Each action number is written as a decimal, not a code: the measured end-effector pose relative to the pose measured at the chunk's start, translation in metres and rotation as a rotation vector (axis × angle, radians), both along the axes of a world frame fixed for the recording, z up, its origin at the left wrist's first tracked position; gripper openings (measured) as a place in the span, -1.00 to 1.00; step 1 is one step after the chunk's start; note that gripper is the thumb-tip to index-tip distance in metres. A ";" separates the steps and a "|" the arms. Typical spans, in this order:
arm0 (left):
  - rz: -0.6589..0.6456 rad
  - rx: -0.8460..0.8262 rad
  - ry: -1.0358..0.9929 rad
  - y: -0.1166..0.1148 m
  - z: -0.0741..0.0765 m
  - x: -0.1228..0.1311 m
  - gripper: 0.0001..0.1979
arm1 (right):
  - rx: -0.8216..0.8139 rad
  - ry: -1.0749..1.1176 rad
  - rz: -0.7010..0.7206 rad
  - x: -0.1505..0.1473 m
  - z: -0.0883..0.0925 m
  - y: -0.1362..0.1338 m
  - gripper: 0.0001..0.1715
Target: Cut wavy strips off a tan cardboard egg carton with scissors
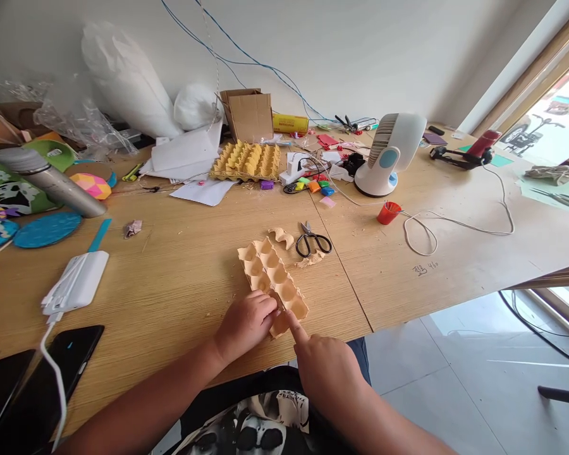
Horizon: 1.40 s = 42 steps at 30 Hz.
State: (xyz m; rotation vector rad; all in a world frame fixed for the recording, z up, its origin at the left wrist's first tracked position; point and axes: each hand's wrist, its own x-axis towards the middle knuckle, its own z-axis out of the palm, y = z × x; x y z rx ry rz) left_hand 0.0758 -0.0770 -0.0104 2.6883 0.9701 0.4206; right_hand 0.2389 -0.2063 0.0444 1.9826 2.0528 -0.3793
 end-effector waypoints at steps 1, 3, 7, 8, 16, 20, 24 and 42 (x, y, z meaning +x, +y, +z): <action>0.004 0.000 0.002 -0.001 0.000 0.000 -0.78 | -0.001 0.010 0.001 0.000 0.001 0.002 -0.21; 0.024 -0.005 0.000 -0.002 0.001 0.000 -0.78 | 0.000 0.000 0.007 0.000 0.004 0.001 -0.22; 0.032 -0.025 -0.007 -0.002 0.002 0.000 -0.80 | 0.002 -0.034 0.025 0.003 0.007 -0.014 -0.17; 0.022 -0.029 -0.005 -0.001 0.002 0.000 -0.80 | 0.003 -0.028 0.029 0.003 0.007 -0.016 -0.16; 0.007 -0.010 -0.007 0.000 0.001 0.000 -0.79 | 0.007 0.020 -0.012 -0.001 0.006 0.000 -0.23; 0.032 -0.012 -0.012 -0.001 0.000 0.001 -0.80 | 0.005 -0.013 -0.005 0.000 0.008 -0.010 -0.19; 0.006 -0.019 -0.015 0.000 -0.001 0.001 -0.80 | 0.006 -0.002 0.029 0.003 0.010 -0.017 -0.19; 0.032 -0.028 -0.009 -0.001 0.001 0.001 -0.82 | 0.041 -0.012 0.048 0.008 0.011 -0.019 -0.17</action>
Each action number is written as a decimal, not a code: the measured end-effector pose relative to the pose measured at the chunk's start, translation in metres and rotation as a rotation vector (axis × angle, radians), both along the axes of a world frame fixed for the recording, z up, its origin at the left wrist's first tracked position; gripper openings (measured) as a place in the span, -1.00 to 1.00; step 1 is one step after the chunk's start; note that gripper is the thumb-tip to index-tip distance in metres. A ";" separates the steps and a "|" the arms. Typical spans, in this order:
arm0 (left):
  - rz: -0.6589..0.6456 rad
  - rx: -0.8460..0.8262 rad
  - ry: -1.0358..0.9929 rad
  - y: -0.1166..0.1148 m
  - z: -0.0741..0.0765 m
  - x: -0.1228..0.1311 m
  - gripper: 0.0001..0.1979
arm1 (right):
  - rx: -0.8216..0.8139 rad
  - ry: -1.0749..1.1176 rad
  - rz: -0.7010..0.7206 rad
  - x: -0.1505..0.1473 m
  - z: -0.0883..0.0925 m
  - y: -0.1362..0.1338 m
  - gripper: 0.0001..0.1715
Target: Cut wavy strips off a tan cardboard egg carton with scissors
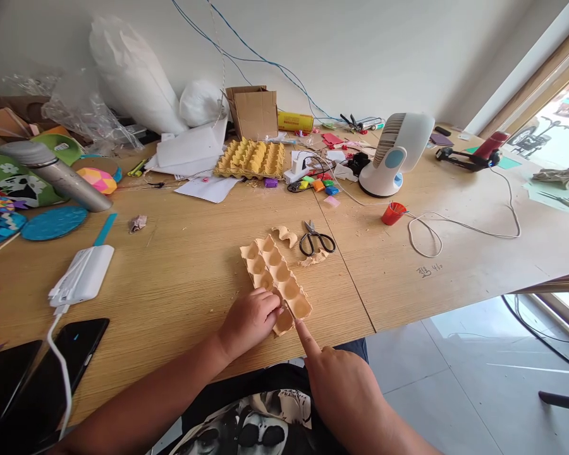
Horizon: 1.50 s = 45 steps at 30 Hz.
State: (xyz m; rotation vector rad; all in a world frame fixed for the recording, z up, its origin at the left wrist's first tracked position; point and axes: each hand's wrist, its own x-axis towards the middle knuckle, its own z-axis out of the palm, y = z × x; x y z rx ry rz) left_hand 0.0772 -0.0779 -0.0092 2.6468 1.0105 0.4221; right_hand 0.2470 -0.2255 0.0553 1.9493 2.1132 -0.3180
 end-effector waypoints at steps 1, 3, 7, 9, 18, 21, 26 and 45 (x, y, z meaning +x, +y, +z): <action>0.003 -0.001 -0.004 0.000 0.000 0.000 -0.82 | 0.005 0.004 0.004 0.001 0.000 -0.002 -0.16; 0.004 -0.003 -0.016 -0.001 0.000 0.000 -0.82 | 0.025 0.020 0.012 0.003 -0.001 -0.005 -0.14; -0.002 -0.022 -0.019 0.000 0.000 0.001 -0.83 | 0.030 0.006 0.015 0.004 -0.001 -0.008 -0.14; -0.006 -0.029 -0.010 0.000 0.001 0.001 -0.84 | -0.015 -0.025 0.005 0.002 0.002 -0.008 -0.15; -0.034 -0.026 0.001 0.001 0.000 0.001 -0.83 | -0.037 -0.002 -0.028 0.008 0.014 -0.009 -0.14; -0.038 -0.021 -0.012 0.001 0.001 0.000 -0.84 | 0.042 0.035 -0.053 0.008 0.015 -0.006 -0.18; -0.030 -0.024 0.008 0.001 0.001 0.000 -0.85 | 0.114 0.066 -0.027 0.003 0.009 0.000 -0.24; -0.022 -0.006 -0.013 0.002 -0.002 0.000 -0.84 | 0.018 -0.063 0.004 -0.003 0.005 -0.001 -0.13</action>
